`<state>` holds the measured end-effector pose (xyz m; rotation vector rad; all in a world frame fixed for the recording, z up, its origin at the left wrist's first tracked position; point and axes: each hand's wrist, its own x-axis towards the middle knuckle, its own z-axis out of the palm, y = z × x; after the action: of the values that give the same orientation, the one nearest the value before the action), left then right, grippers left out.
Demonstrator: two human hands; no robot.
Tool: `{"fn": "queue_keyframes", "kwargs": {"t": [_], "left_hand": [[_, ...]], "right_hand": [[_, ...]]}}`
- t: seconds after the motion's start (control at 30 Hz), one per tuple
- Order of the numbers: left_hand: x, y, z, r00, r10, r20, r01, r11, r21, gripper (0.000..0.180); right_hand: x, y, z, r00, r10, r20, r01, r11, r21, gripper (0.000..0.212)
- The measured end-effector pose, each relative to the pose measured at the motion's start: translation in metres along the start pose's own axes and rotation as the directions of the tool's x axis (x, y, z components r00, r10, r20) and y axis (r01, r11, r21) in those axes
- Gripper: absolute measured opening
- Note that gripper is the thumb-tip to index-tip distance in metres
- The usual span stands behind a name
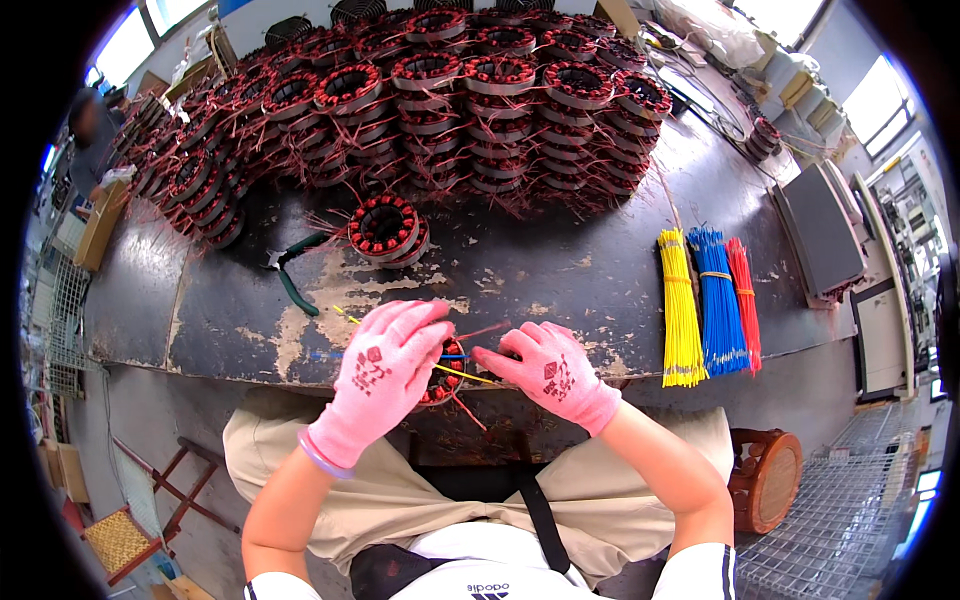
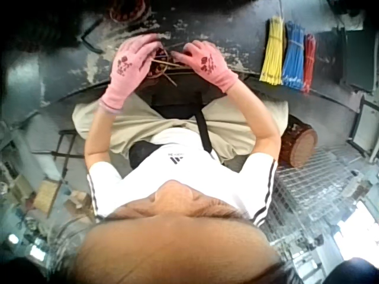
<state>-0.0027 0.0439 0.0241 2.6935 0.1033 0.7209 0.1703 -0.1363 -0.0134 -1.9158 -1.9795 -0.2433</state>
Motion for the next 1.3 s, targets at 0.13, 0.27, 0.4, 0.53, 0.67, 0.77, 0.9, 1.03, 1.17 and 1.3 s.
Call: {"fn": "queue_keyframes", "kwargs": {"t": [0.13, 0.27, 0.4, 0.53, 0.67, 0.77, 0.9, 1.03, 1.17, 1.3], "left_hand": [[0.003, 0.003, 0.025, 0.999, -0.008, 0.054, 0.008, 1.0, -0.005, 0.029], [-0.003, 0.002, 0.038, 0.994, -0.091, 0.068, 0.094, 0.994, -0.053, 0.03], [-0.006, 0.004, 0.032, 0.988, -0.129, 0.083, 0.137, 0.986, -0.092, 0.029], [-0.003, 0.01, 0.038, 0.986, -0.127, 0.112, 0.138, 0.986, -0.097, 0.027], [-0.005, 0.007, 0.039, 0.986, -0.117, 0.118, 0.128, 0.988, -0.088, 0.026], [-0.007, 0.003, 0.036, 0.987, -0.113, 0.113, 0.119, 0.992, -0.049, 0.025], [-0.007, 0.001, 0.036, 0.988, -0.104, 0.114, 0.108, 0.994, -0.03, 0.026], [-0.009, 0.0, 0.038, 0.989, -0.107, 0.101, 0.113, 0.993, -0.047, 0.027], [-0.008, 0.004, 0.045, 0.987, -0.114, 0.115, 0.124, 0.988, -0.091, 0.028], [-0.006, 0.005, 0.037, 0.984, -0.109, 0.142, 0.119, 0.991, -0.065, 0.03]], "right_hand": [[-0.005, 0.006, 0.001, 1.0, 0.007, -0.027, -0.005, 0.998, 0.055, 0.043], [-0.027, 0.014, -0.018, 0.964, 0.229, -0.136, -0.196, 0.956, 0.218, 0.037], [-0.103, 0.059, -0.084, 0.636, 0.667, -0.388, -0.65, 0.734, 0.195, 0.016], [-0.235, 0.114, -0.132, 0.159, 0.765, -0.624, -0.967, 0.249, 0.058, 0.026], [-0.276, 0.122, -0.14, -0.005, 0.917, -0.398, -0.999, 0.018, 0.052, 0.05], [-0.264, 0.124, -0.129, -0.03, 0.948, -0.316, -0.999, -0.019, 0.038, 0.046], [-0.262, 0.127, -0.126, -0.036, 0.964, -0.265, -0.965, 0.035, 0.258, 0.031], [-0.27, 0.128, -0.127, 0.002, 0.942, -0.337, -0.928, 0.127, 0.351, 0.023], [-0.296, 0.115, -0.144, 0.055, 0.924, -0.378, -0.985, 0.112, 0.13, 0.02], [-0.278, 0.086, -0.162, -0.035, 0.798, -0.602, -0.977, 0.098, 0.187, 0.015]]}}
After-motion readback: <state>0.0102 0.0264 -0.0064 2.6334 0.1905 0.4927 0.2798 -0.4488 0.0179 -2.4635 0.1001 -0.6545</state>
